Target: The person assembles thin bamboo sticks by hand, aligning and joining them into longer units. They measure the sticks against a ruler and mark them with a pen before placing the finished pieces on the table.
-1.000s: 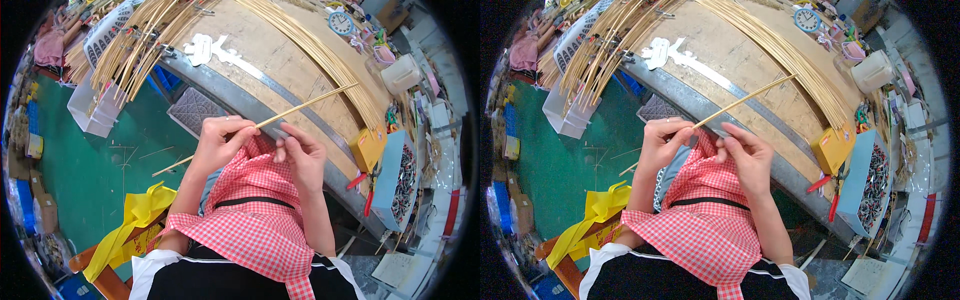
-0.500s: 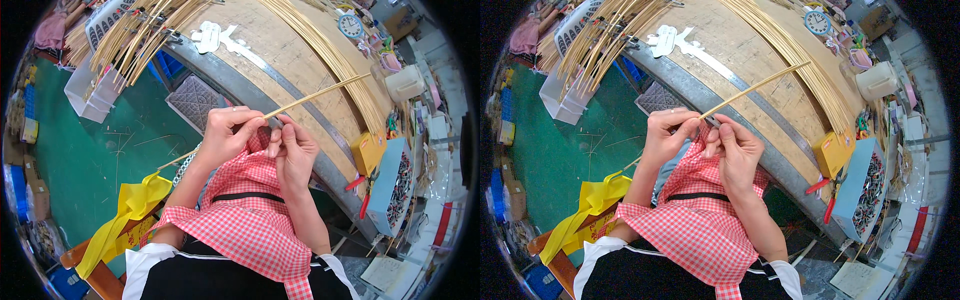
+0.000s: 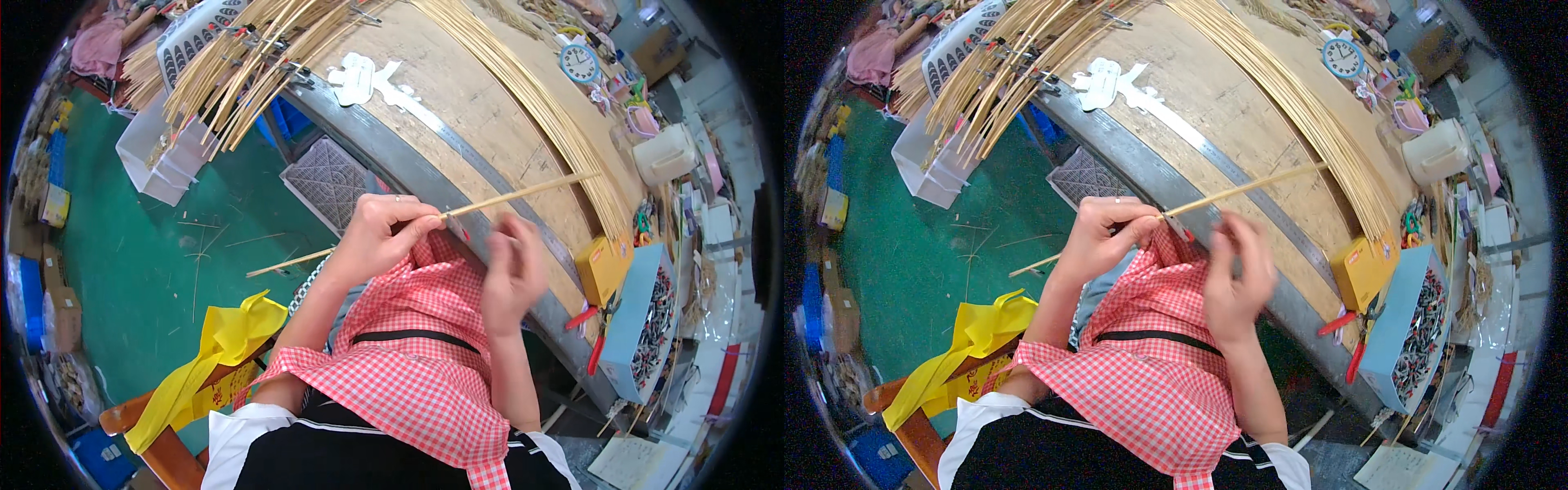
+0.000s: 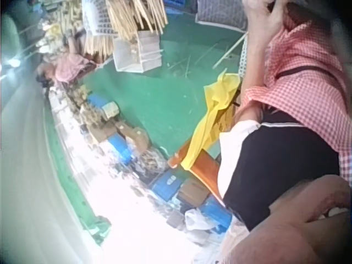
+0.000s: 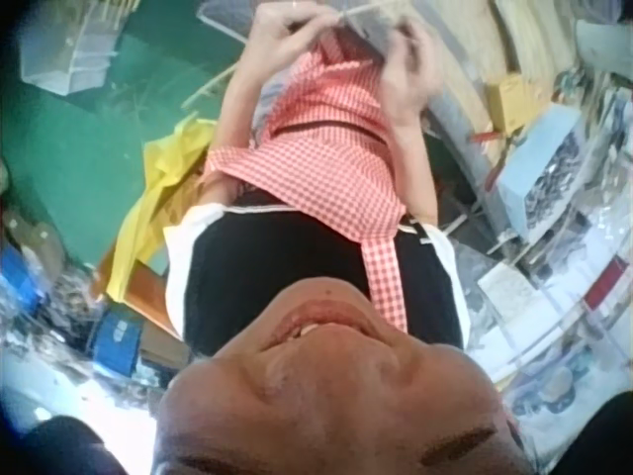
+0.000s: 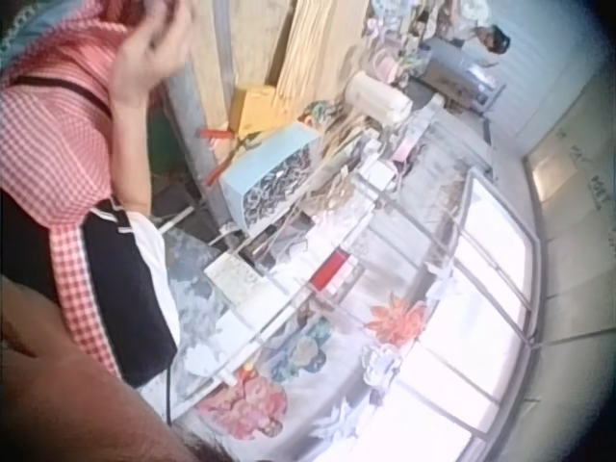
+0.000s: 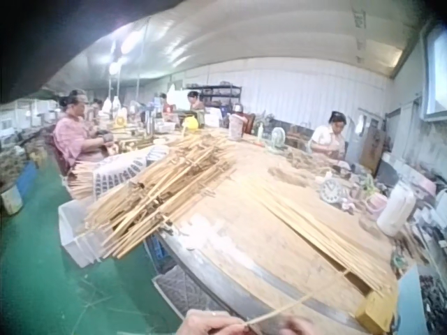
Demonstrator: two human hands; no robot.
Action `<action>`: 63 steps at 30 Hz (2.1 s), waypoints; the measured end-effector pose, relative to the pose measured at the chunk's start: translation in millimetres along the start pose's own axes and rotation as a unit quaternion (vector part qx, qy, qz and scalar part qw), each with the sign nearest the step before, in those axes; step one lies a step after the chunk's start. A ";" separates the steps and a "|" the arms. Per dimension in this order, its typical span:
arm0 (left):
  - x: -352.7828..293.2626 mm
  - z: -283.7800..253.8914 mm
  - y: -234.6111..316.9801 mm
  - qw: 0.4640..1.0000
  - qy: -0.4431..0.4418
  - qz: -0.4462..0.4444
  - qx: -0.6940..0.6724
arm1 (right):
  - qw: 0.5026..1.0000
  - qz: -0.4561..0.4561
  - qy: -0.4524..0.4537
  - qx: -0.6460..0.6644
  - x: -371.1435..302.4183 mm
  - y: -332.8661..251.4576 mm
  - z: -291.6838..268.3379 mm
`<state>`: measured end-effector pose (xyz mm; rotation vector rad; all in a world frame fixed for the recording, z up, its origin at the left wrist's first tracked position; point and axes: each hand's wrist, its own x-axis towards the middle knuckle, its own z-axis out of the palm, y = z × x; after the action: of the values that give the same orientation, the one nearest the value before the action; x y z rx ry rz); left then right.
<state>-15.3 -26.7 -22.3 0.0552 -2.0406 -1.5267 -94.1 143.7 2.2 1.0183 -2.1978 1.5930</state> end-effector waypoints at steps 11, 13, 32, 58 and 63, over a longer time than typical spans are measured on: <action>-6.1 -1.9 18.5 0.957 -0.156 0.070 0.235 | 0.917 -0.190 -0.232 -0.264 11.7 11.2 -46.1; -5.4 -4.0 29.0 0.957 -0.101 0.091 0.256 | 0.924 -0.191 -0.199 -0.266 12.5 15.4 -49.5; -7.4 -108.0 44.5 0.882 0.146 0.043 0.445 | 0.942 -0.165 -0.075 -0.283 74.1 41.4 -115.3; 272.1 -174.1 -36.0 0.819 0.149 0.123 0.540 | 0.956 0.051 -0.110 -0.267 49.7 95.2 -17.7; 259.4 -98.1 -99.7 0.877 -0.042 0.071 0.473 | 0.966 0.043 -0.117 -0.226 56.0 99.1 -26.6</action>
<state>-214.2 -240.7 15.9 0.2111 -2.5967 -0.3270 -205.2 161.8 -29.3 1.0169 -2.6235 0.9582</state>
